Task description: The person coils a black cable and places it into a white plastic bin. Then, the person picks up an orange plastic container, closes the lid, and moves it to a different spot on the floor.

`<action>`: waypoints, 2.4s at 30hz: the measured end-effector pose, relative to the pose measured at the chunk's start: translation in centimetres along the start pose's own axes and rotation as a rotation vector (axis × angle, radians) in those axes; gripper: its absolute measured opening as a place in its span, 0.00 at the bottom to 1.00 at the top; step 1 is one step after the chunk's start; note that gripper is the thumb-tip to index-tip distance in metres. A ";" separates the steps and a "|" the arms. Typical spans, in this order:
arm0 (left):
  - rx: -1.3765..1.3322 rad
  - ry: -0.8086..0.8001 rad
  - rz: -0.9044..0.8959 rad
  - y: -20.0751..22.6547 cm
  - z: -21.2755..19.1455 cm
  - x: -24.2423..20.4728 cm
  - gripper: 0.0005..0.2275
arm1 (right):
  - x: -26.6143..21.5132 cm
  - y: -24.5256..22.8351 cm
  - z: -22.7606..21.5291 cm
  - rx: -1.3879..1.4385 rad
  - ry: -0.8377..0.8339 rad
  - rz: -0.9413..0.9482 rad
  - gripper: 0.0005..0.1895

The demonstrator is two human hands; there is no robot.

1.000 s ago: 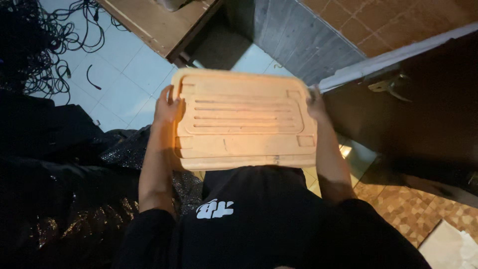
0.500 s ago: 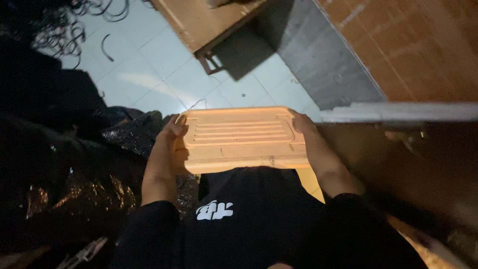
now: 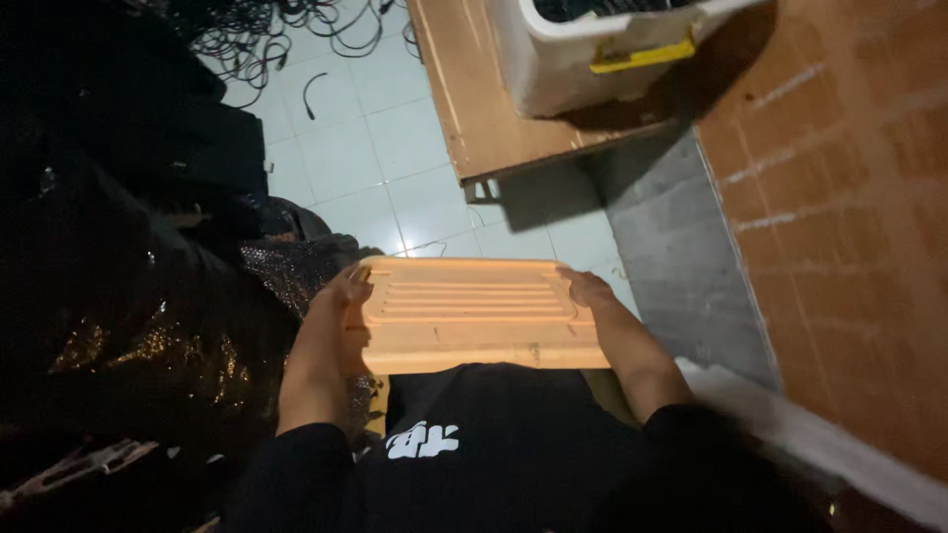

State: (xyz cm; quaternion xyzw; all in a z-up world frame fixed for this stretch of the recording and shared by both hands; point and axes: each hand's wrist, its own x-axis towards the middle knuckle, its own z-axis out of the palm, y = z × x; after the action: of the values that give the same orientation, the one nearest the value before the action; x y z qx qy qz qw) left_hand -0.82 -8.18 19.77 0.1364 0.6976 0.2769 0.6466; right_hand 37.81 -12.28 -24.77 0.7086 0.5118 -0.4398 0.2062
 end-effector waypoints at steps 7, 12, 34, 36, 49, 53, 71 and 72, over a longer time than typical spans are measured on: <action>0.020 0.154 -0.084 1.8 -2.4 0.0 0.25 | 3.2 -5.6 -3.3 -0.102 -0.120 -0.039 0.49; 0.051 0.180 -0.154 2.2 -5.8 6.0 0.24 | 5.1 -10.3 -6.2 -0.151 -0.260 0.091 0.53; 0.432 0.012 0.046 23.5 -18.1 29.8 0.26 | 11.9 -32.9 -7.0 0.119 -0.015 -0.052 0.26; 0.522 0.023 0.018 25.8 -18.0 28.9 0.27 | 12.9 -33.2 -7.5 0.486 -0.228 -0.175 0.26; 2.224 -0.145 0.880 36.1 -21.8 61.2 0.34 | 18.6 -36.5 -17.9 0.634 0.312 -0.306 0.30; 1.379 0.049 0.685 41.8 -20.3 65.5 0.33 | 19.5 -38.9 -22.2 0.605 0.593 -0.300 0.31; 1.259 -0.427 1.329 60.7 -8.5 76.1 0.28 | 7.8 -58.8 -31.2 0.720 1.173 0.412 0.31; 1.286 -0.455 1.395 61.7 -7.0 76.1 0.29 | 7.1 -60.0 -31.4 0.756 1.188 0.480 0.32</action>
State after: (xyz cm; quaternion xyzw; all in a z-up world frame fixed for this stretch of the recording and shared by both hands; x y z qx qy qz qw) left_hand -27.64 82.03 -8.36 0.8959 0.3364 0.1308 0.2588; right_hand -3.05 38.39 -4.61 0.9421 0.1819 -0.0715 -0.2726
